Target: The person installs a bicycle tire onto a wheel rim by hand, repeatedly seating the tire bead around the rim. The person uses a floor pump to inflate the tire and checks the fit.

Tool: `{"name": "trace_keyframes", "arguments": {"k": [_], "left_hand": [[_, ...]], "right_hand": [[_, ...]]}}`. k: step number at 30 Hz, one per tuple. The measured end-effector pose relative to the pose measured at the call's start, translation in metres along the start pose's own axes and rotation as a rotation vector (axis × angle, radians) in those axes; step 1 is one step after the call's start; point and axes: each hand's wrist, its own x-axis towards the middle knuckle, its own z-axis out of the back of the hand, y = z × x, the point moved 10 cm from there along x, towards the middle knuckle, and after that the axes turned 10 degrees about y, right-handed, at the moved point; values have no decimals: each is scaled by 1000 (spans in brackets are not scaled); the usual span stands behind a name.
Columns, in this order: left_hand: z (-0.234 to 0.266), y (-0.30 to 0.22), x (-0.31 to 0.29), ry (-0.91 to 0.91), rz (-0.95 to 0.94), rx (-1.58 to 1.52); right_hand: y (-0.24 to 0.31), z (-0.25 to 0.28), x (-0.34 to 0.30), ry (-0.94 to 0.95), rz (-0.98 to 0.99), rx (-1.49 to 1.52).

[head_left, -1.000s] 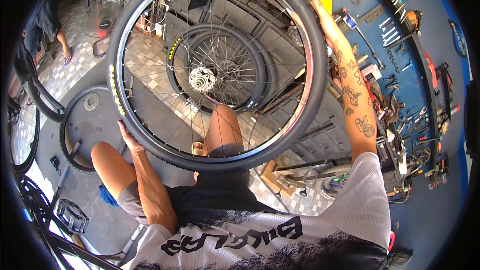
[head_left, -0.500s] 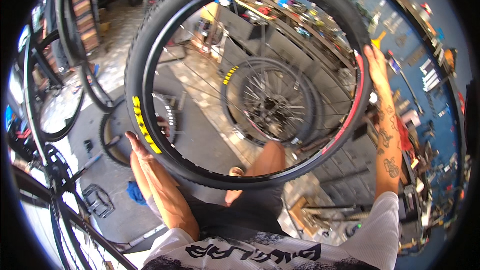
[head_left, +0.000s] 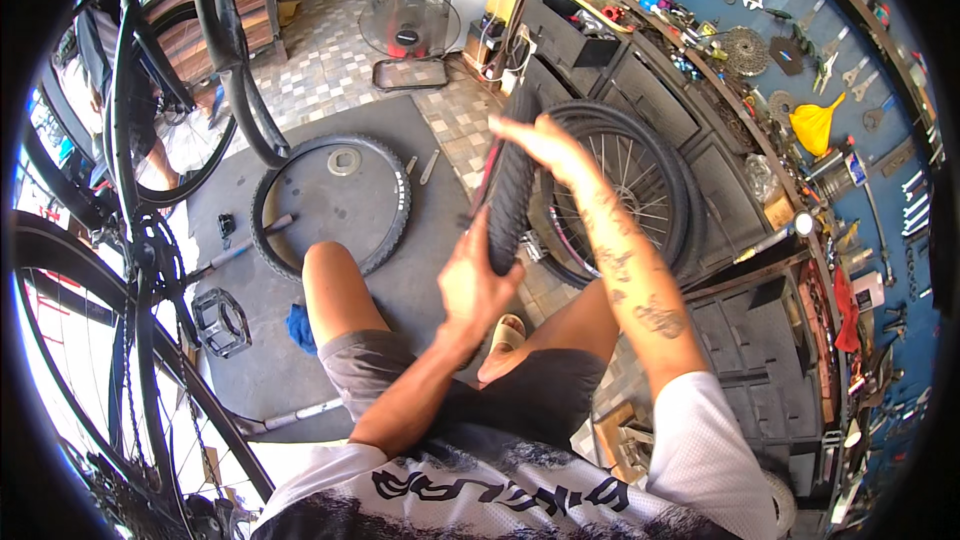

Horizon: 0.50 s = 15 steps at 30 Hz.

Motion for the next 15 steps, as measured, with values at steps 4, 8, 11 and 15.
{"name": "trace_keyframes", "arguments": {"k": [4, 8, 11, 15], "left_hand": [[-78, 12, -3, 184, 20, -59], [-71, 50, 25, 536, -32, 177], [10, 61, 77, 184, -143, 385], [55, 26, 144, 117, -516, 632]], "right_hand": [[-70, -10, 13, -367, -118, 1], [-71, -31, 21, -90, -76, -192], [-53, -34, -4, -118, -58, -207], [-24, -39, -29, 9, 50, -267]]}}
